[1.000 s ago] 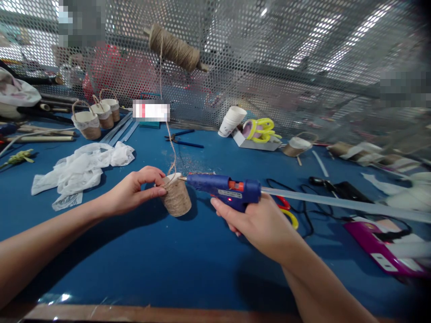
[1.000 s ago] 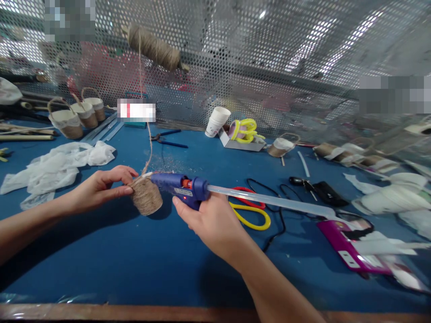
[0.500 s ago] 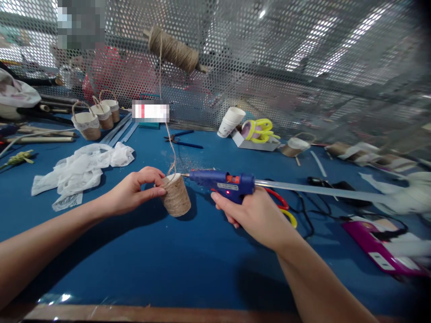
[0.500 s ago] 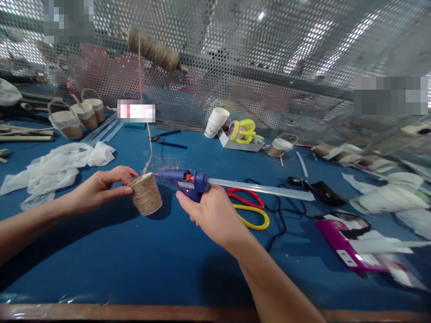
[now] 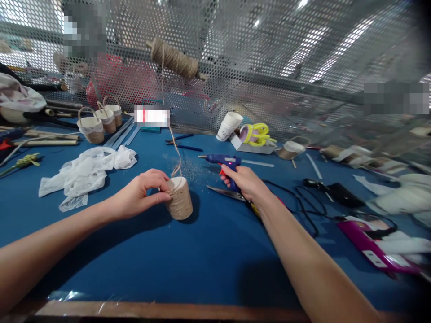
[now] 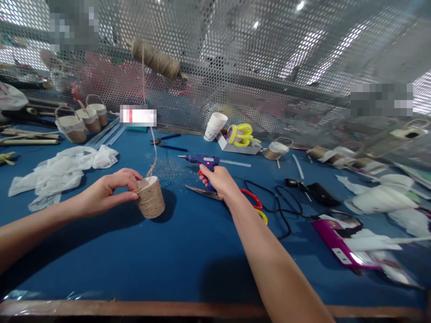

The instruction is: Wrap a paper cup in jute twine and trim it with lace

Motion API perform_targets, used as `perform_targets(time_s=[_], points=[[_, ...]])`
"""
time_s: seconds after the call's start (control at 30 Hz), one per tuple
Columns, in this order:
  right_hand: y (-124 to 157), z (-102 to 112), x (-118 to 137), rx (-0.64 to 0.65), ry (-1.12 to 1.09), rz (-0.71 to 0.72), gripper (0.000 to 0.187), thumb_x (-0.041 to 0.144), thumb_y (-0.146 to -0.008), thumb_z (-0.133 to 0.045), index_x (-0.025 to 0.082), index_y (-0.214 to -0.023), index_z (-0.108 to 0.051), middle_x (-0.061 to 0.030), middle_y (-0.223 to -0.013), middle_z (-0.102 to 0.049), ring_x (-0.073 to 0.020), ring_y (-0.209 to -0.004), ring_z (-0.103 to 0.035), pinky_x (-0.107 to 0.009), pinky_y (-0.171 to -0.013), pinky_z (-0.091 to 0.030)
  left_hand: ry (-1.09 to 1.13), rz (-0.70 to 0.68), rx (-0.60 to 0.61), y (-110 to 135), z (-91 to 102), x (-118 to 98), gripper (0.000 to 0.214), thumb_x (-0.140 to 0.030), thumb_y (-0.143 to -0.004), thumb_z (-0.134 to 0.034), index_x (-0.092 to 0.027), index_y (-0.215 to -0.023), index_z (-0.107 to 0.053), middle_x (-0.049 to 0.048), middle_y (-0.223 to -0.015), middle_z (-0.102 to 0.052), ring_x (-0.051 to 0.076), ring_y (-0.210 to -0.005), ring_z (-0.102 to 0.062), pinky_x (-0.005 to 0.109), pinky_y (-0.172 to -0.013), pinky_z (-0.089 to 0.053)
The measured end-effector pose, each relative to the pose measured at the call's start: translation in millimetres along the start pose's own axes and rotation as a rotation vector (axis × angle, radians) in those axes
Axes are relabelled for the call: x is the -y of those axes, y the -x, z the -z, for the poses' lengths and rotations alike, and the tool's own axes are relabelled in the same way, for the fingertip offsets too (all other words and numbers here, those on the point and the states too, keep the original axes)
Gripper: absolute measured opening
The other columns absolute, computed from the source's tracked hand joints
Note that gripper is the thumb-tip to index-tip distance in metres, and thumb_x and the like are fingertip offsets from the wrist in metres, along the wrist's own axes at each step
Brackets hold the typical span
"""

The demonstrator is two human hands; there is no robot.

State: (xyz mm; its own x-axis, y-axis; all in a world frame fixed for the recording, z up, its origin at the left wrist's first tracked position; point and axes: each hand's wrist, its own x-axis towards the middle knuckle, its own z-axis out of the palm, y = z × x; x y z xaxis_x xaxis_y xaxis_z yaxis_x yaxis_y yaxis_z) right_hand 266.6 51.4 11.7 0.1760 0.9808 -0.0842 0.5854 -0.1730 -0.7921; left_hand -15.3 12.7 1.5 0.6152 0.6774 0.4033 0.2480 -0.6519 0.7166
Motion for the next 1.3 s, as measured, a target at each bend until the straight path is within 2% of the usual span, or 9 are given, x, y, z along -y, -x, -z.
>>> perform_targets(time_s=[0.2,0.33,0.53,0.63,0.93,1.0,1.1,1.17,1.3], points=[[-10,0,-8,-0.111,0.229,0.053,0.044,0.031,-0.073,-0.063,0.022,-0.040,-0.037,-0.0012,-0.043,-0.047,-0.0166,-0.055,-0.056,-0.025,-0.052,-0.041,-0.060,-0.068,0.029,-1,1.4,-4,0.013,-0.021,-0.084,-0.054,-0.017,-0.073,-0.058,0.0045,-0.079,-0.062,0.019,-0.094,-0.054,0.034,-0.086,-0.042],[-5,-2,8,-0.152,0.273,0.125,0.038,0.031,-0.078,-0.060,0.020,-0.046,-0.042,-0.0068,-0.058,-0.055,-0.0212,-0.075,-0.060,-0.026,-0.060,-0.042,-0.092,-0.084,0.036,-1,0.3,-4,0.013,-0.021,-0.084,-0.054,-0.016,-0.072,-0.059,0.0050,-0.079,-0.062,0.020,-0.094,-0.054,0.035,-0.084,-0.042],[12,-37,60,0.194,0.110,0.228,0.038,0.047,-0.084,-0.047,0.017,-0.064,-0.058,-0.0021,-0.060,-0.057,-0.0094,-0.048,-0.048,-0.022,-0.043,-0.037,-0.124,-0.079,0.053,1,-0.9,-5,0.012,-0.022,-0.084,-0.055,-0.016,-0.074,-0.060,0.0051,-0.080,-0.063,0.021,-0.098,-0.052,0.039,-0.088,-0.038],[14,-53,75,0.265,0.028,0.243,0.028,0.036,-0.083,-0.055,0.017,-0.062,-0.054,0.0031,-0.052,-0.049,-0.0056,-0.040,-0.039,-0.020,-0.038,-0.033,-0.129,-0.086,0.068,1,-0.3,-7,0.011,-0.021,-0.084,-0.055,-0.016,-0.075,-0.060,0.0045,-0.078,-0.062,0.021,-0.099,-0.052,0.039,-0.089,-0.037],[-10,-17,47,0.049,0.071,0.232,0.017,0.019,-0.082,-0.050,0.017,-0.066,-0.055,0.0044,-0.046,-0.044,-0.0076,-0.037,-0.040,-0.023,-0.038,-0.035,-0.008,-0.070,0.079,0,1.1,-6,0.015,-0.024,-0.084,-0.055,-0.016,-0.072,-0.059,0.0047,-0.079,-0.063,0.020,-0.096,-0.053,0.034,-0.084,-0.041],[-9,-11,42,-0.028,0.125,0.271,0.011,0.016,-0.078,-0.054,0.017,-0.068,-0.057,0.0003,-0.053,-0.052,-0.0113,-0.044,-0.048,-0.026,-0.047,-0.041,0.033,-0.056,0.087,0,1.9,-5,0.014,-0.024,-0.084,-0.055,-0.016,-0.073,-0.059,0.0048,-0.081,-0.063,0.019,-0.097,-0.053,0.032,-0.084,-0.042],[9,-13,47,-0.089,0.163,0.398,0.010,0.015,-0.078,-0.056,0.017,-0.085,-0.063,-0.0073,-0.088,-0.064,-0.0173,-0.076,-0.059,-0.033,-0.074,-0.046,0.067,-0.051,0.118,-1,3.7,-6,0.012,-0.023,-0.084,-0.055,-0.015,-0.075,-0.059,0.0054,-0.084,-0.063,0.018,-0.098,-0.053,0.031,-0.085,-0.041],[26,-18,58,0.039,0.162,0.526,0.013,0.022,-0.083,-0.053,0.020,-0.087,-0.065,-0.0041,-0.098,-0.065,-0.0171,-0.092,-0.058,-0.032,-0.086,-0.043,0.082,-0.060,0.155,-1,5.3,-9,0.012,-0.022,-0.083,-0.056,-0.015,-0.075,-0.059,0.0056,-0.085,-0.063,0.018,-0.099,-0.052,0.030,-0.086,-0.041],[49,-26,80,0.619,0.162,0.877,0.032,0.028,-0.093,-0.036,0.017,-0.085,-0.065,-0.0050,-0.096,-0.066,-0.0165,-0.104,-0.054,-0.032,-0.093,-0.040,0.096,-0.070,0.237,-1,8.7,-15,0.011,-0.019,-0.083,-0.057,-0.014,-0.073,-0.058,0.0037,-0.081,-0.062,0.014,-0.088,-0.053,0.028,-0.085,-0.040]])
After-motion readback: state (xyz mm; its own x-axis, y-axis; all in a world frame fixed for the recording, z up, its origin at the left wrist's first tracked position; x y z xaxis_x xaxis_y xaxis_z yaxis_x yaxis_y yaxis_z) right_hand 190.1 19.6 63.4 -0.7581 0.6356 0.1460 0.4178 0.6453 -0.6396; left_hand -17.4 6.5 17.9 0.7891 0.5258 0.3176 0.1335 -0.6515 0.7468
